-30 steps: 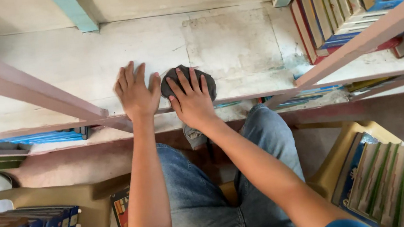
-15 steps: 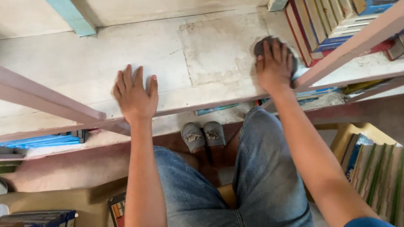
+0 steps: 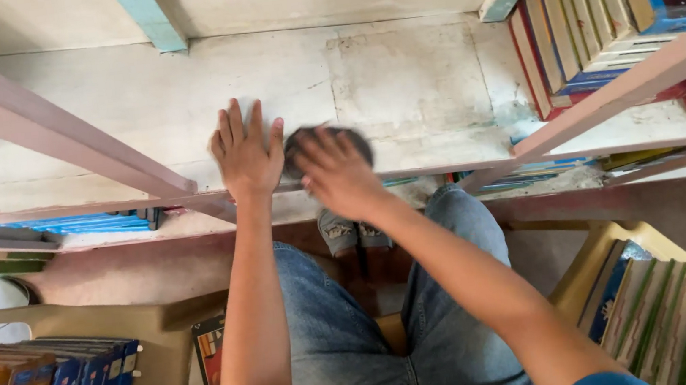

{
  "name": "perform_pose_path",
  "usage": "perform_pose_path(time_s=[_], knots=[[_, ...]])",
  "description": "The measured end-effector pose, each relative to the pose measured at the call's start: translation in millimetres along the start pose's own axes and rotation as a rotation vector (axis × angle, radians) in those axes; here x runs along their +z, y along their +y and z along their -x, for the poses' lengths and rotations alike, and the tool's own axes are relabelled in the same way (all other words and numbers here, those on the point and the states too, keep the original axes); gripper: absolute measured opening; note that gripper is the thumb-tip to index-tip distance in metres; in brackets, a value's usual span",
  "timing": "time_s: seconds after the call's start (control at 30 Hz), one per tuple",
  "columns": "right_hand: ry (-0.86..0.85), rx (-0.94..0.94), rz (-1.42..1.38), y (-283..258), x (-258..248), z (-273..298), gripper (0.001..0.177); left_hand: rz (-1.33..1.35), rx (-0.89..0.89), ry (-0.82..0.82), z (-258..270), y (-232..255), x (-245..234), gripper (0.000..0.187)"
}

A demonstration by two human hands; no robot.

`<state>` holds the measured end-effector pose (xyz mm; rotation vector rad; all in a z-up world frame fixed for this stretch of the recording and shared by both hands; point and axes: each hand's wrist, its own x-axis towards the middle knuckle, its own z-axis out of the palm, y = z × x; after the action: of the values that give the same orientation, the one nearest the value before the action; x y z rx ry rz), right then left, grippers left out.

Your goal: Wiping a library shelf with a cloth and then picking up and inspecting a book

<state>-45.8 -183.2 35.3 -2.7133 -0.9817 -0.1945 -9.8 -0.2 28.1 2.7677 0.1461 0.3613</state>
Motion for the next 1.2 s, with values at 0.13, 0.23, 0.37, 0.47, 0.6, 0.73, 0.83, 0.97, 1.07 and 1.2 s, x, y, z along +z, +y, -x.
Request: perform_pose_path(time_s=[0.13, 0.23, 0.37, 0.47, 0.6, 0.73, 0.83, 0.97, 1.07, 1.2], knots=[[0.166, -0.107, -0.047, 16, 31, -2, 0.044, 0.045, -0.01, -0.05, 1, 3, -11, 0.07], [0.132, -0.068, 0.016, 47, 23, -15, 0.049, 0.008, -0.005, -0.08, 2, 5, -15, 0.071], [0.115, 0.073, 0.043, 109, 18, -43, 0.051, -0.015, -0.029, -0.139, 0, 11, -23, 0.075], [-0.028, 0.179, 0.045, 136, -1, -70, 0.055, 0.01, -0.005, -0.051, 1, 8, -13, 0.074], [-0.005, 0.196, 0.036, 174, 19, -98, 0.058, 0.056, 0.027, 0.073, 0, 5, -6, 0.071], [0.048, 0.226, 0.044, 163, 21, -92, 0.057, 0.047, 0.021, 0.051, -1, 4, -7, 0.072], [-0.079, 0.241, 0.039, 127, -5, -72, 0.065, 0.02, 0.02, 0.031, -5, 5, -6, 0.076], [-0.181, 0.183, 0.036, 83, -13, -22, 0.062, 0.011, 0.026, 0.001, -2, 5, -4, 0.08], [-0.046, 0.065, -0.006, 61, -10, 11, 0.056, 0.002, 0.004, -0.037, -4, 6, -6, 0.082], [-0.008, -0.014, -0.073, 60, -2, 18, 0.051, 0.0, 0.023, 0.006, -2, 5, -2, 0.08]])
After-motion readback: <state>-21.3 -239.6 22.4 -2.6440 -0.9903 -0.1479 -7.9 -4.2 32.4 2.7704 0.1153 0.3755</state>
